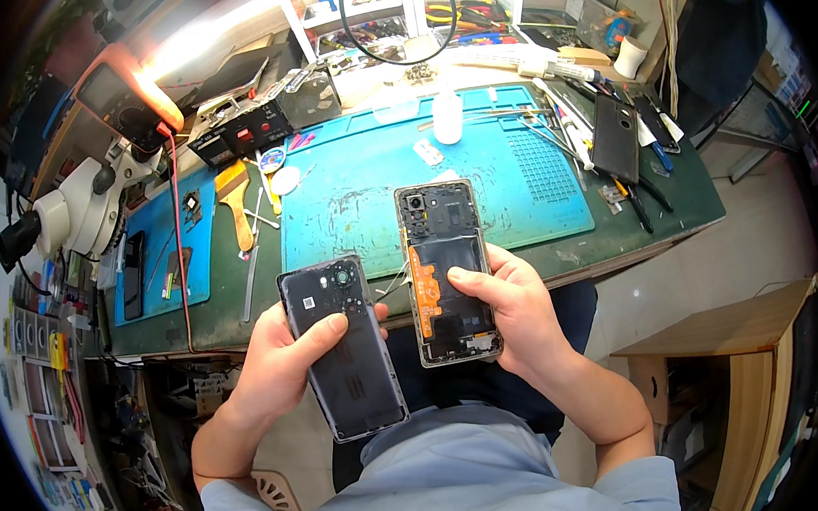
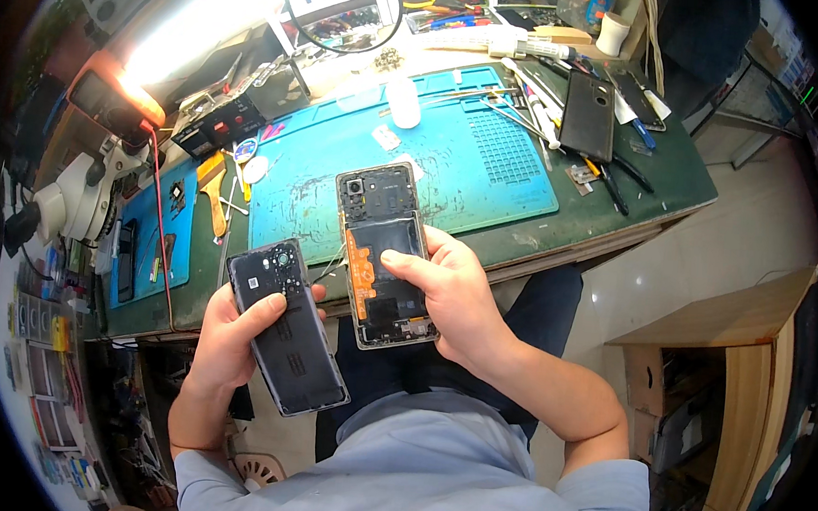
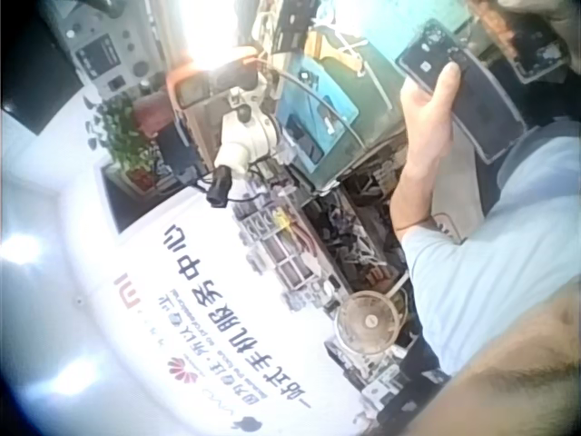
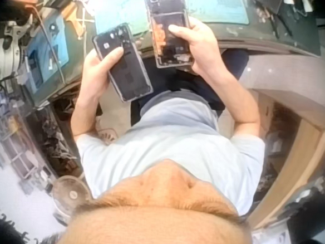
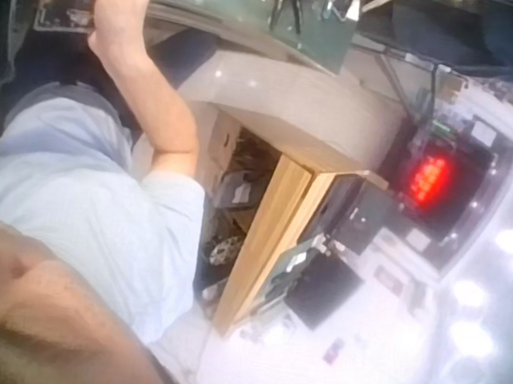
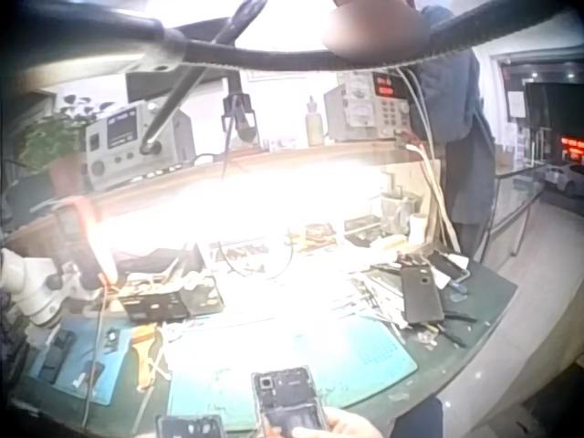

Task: The person disassembles a smartphone, removes the back cover, and uses tweezers to manipulate internal components and connectors. They clean the internal area with a wipe, reconnect the battery, and test the device by powering it on to verify the screen display. Finally, they reassemble the phone by placing the back cover back on.

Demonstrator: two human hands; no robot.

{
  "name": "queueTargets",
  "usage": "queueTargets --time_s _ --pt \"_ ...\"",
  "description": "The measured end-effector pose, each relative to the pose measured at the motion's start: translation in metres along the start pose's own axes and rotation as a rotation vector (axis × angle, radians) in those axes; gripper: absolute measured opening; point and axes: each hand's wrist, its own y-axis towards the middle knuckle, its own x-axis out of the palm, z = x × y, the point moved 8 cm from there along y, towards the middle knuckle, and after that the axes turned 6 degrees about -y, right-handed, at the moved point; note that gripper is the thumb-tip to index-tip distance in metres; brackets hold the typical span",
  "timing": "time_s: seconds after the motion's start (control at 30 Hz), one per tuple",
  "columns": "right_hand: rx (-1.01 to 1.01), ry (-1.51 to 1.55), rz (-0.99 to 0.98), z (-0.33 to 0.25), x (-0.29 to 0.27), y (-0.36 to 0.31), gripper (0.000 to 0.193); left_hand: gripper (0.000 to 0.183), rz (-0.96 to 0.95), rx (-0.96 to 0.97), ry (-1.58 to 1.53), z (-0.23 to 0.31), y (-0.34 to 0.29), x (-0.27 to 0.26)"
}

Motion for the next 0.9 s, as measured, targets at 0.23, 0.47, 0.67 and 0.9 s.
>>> queueTargets --time_s 0.23,0.47,0.67,0.9 --pt "-0.008 -0.009 0.040 -0.007 0.000 -0.003 0.022 0.037 0.006 0.015 -0.019 -0.004 -0.003 -0.003" --pt "-0.317 -0.166 0.246 -0.067 -0.056 -0.003 0.019 0.045 0.127 0.117 0.002 0.019 -0.024 -0.017" --pt "-0.113 -0.672 -0.092 -0.065 -0.020 0.056 0.048 0.047 0.129 0.069 -0.117 0.007 -0.002 -0.028" --pt "-0.177 -1.319 -0.124 -0.046 0.017 0.117 0.054 0.051 0.080 0.020 -0.119 0.000 -0.002 -0.040"
